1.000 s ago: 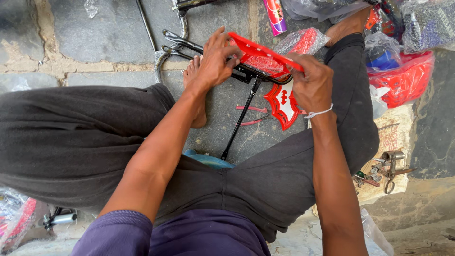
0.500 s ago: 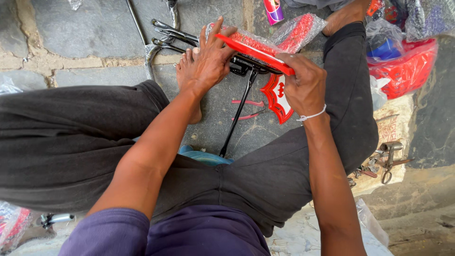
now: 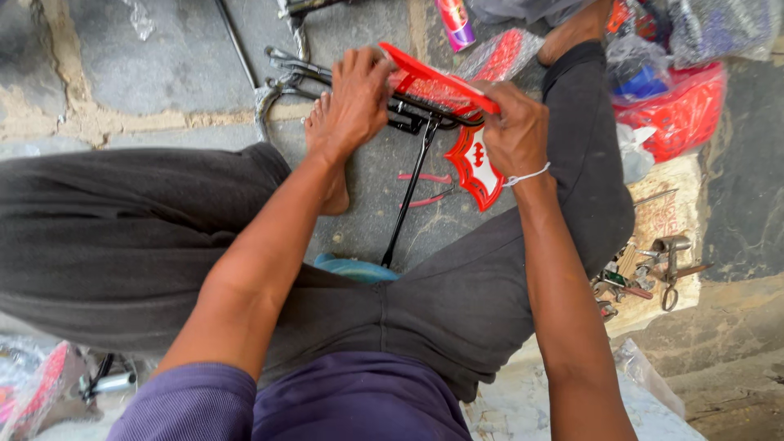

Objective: The person unboxes and assembles various bicycle components, including a red plastic decorative piece, a seat, and handlebars, using their hands and small hardware.

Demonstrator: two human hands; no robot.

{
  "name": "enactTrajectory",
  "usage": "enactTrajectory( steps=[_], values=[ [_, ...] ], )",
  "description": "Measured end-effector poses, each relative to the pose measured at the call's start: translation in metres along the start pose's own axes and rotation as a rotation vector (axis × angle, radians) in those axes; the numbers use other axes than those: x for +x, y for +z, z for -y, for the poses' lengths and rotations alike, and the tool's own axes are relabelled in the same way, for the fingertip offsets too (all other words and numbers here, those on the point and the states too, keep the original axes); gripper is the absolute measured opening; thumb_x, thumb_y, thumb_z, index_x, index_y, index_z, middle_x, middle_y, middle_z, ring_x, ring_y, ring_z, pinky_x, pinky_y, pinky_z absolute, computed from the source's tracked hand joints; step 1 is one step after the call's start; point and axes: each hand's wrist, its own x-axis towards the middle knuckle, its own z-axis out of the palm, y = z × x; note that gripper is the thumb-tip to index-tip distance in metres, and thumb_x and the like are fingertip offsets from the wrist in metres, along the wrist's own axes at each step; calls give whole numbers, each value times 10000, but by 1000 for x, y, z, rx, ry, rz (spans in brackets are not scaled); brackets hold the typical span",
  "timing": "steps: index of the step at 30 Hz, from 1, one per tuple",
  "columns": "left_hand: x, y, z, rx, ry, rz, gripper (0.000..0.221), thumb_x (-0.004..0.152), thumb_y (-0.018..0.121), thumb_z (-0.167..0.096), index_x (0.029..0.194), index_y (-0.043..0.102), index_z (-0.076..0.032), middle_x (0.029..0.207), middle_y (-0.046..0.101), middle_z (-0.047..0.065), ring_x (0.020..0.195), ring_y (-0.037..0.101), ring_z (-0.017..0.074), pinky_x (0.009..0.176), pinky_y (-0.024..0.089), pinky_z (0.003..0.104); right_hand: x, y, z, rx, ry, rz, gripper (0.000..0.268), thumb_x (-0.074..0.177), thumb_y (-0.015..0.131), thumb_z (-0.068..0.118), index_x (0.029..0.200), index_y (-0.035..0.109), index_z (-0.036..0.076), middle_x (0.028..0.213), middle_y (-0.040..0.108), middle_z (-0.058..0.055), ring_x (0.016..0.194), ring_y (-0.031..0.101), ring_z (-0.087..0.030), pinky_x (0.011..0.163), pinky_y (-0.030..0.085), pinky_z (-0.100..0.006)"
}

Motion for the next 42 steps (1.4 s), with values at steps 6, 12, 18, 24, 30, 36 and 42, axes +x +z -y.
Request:
enactTrajectory(
  steps=[6,12,18,24,30,36,42],
  values=[
    [7,-8,28,73,31,-186,710,914,783,-367,1448,518,18,1291,550,259,1156,519,460,964,437,541,4,-3,0,-5,4,23,273,899,677,-46,1154,736,32,1035,731,-175,890,732,-340,748,556,-381],
    [5,-2,53,68,-113,-47,654,958,751,-566,1266,625,-2,1049,690,226,1027,636,434,873,501,508,15,-3,-7,1,18,52,227,944,676,-43,1152,738,22,1050,727,-182,929,732,-353,768,554,-391],
    [10,-3,52,33,-123,-46,685,920,735,-581,1301,636,-21,1015,707,245,999,650,431,841,511,508,29,-3,-13,-56,-35,62,202,942,696,-32,1135,742,6,1049,727,-186,927,725,-360,779,549,-398],
    [12,-2,44,65,-192,-1,738,890,717,-628,1327,637,-39,957,703,280,948,659,446,821,511,515,37,-7,-21,-67,-12,127,151,973,710,-12,1120,741,7,1027,740,-180,857,730,-337,744,544,-394],
    [13,0,42,74,-200,-2,720,887,714,-623,1305,646,-39,908,712,269,910,668,451,836,505,521,38,8,-28,-184,-46,170,335,920,558,-108,1124,777,44,990,764,-158,795,735,-316,699,545,-410],
    [2,14,49,118,-89,-129,690,954,698,-566,1326,591,6,923,715,234,902,674,433,812,518,495,39,6,-35,-111,-127,109,202,940,663,-13,1120,753,11,1084,749,-198,893,733,-357,790,574,-411],
    [8,30,70,205,-21,-7,642,1077,629,-439,1473,459,36,946,707,226,864,681,402,810,530,500,28,6,-46,-29,22,128,156,969,696,42,1111,742,-2,1036,740,-212,870,731,-367,765,560,-407]
  ],
)
